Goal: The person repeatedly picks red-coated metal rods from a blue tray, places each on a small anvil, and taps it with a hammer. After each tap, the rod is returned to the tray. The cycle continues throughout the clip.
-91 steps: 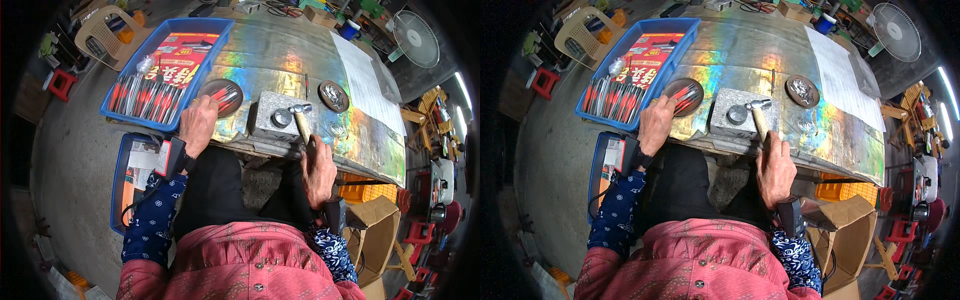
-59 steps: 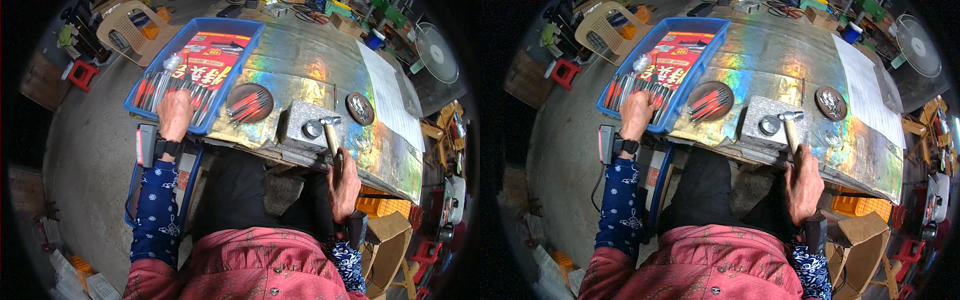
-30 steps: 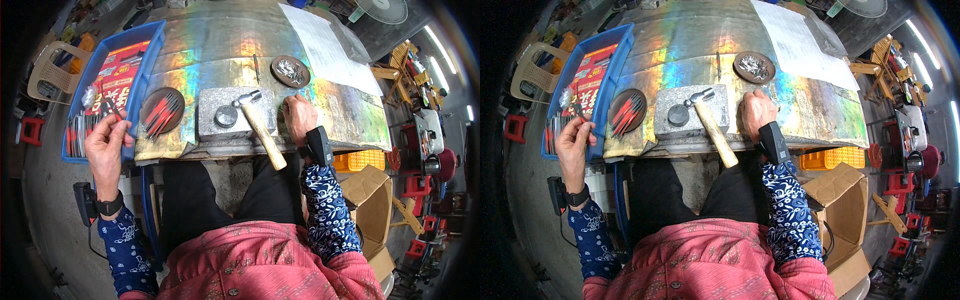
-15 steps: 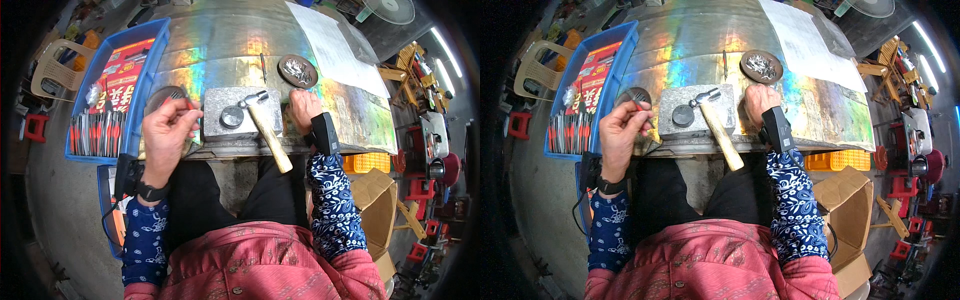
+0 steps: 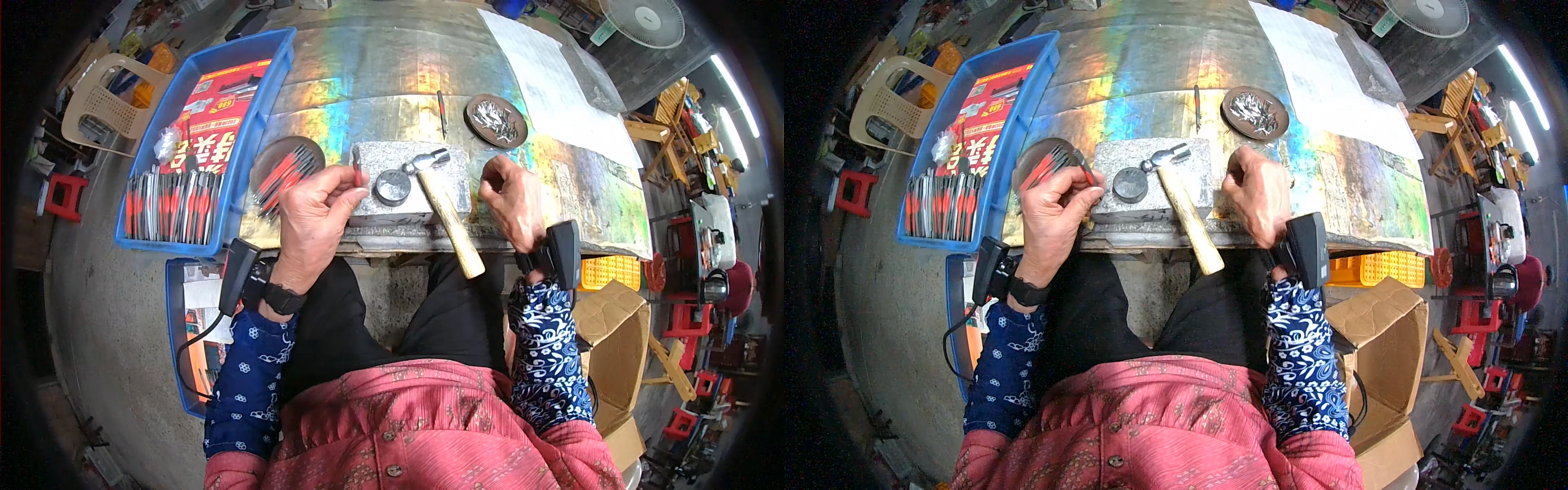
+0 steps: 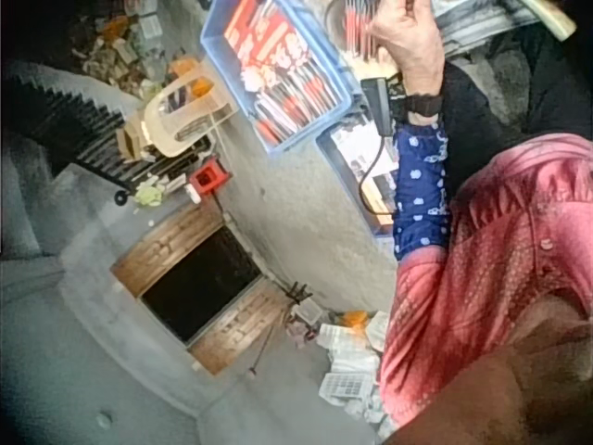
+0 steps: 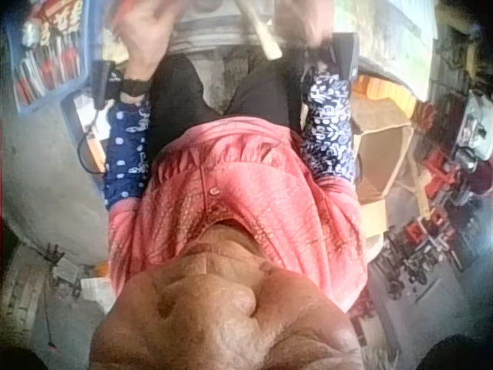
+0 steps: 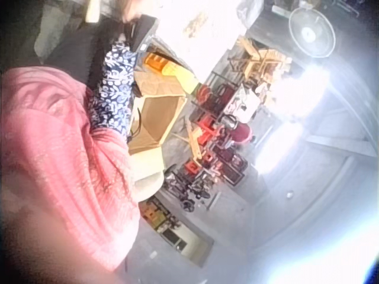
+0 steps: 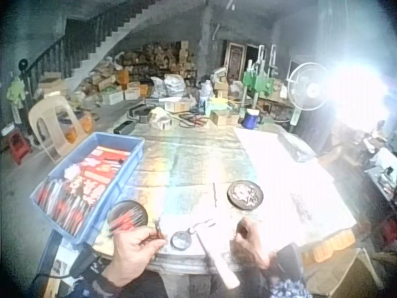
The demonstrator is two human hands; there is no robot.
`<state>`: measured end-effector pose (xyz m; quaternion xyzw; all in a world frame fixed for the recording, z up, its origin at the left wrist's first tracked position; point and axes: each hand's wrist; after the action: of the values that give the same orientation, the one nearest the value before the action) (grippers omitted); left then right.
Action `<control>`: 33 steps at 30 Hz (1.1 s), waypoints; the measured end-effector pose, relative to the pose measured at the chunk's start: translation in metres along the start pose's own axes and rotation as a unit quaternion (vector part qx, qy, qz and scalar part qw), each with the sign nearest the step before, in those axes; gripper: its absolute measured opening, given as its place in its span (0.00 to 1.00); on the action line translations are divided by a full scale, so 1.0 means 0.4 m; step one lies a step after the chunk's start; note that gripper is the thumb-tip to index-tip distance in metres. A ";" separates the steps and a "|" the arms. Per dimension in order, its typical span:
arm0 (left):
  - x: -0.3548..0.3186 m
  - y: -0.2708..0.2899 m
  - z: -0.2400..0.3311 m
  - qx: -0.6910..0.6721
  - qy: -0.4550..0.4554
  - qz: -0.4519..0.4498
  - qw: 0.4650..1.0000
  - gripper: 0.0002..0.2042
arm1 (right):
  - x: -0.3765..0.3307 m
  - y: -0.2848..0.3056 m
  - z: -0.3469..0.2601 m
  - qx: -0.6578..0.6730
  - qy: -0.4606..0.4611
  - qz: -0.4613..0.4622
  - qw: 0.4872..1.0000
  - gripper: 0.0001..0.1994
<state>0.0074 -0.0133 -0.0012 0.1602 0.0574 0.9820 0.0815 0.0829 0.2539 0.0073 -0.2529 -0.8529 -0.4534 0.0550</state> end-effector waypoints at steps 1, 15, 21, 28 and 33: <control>-0.002 0.000 0.000 0.013 -0.010 0.001 1.000 0.07 | -0.010 0.005 -0.014 0.020 -0.011 0.010 1.000 0.05; -0.053 -0.009 0.051 -0.279 0.189 -0.031 0.941 0.08 | -0.152 0.028 -0.201 0.307 -0.006 -0.014 0.952 0.05; -0.084 -0.011 0.075 -0.365 0.234 -0.039 0.900 0.08 | -0.192 0.009 -0.246 0.373 -0.035 -0.034 0.927 0.04; -0.102 -0.012 0.084 -0.407 0.255 -0.040 0.876 0.09 | -0.210 -0.008 -0.270 0.372 -0.009 0.022 0.928 0.08; -0.110 -0.011 0.084 -0.417 0.258 -0.038 0.871 0.09 | -0.214 -0.017 -0.276 0.419 -0.029 0.024 0.907 0.08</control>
<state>0.0599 -0.0137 0.0164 -0.1495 -0.3320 0.9175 0.1602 0.1387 0.1296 0.0390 -0.2394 -0.9594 -0.0450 0.1421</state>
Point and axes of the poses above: each hand's wrist, its own x-axis towards the middle knuckle, its own y-axis out of the back of the hand, z = x × y, and after that the axes turned 12 degrees about z, right-handed
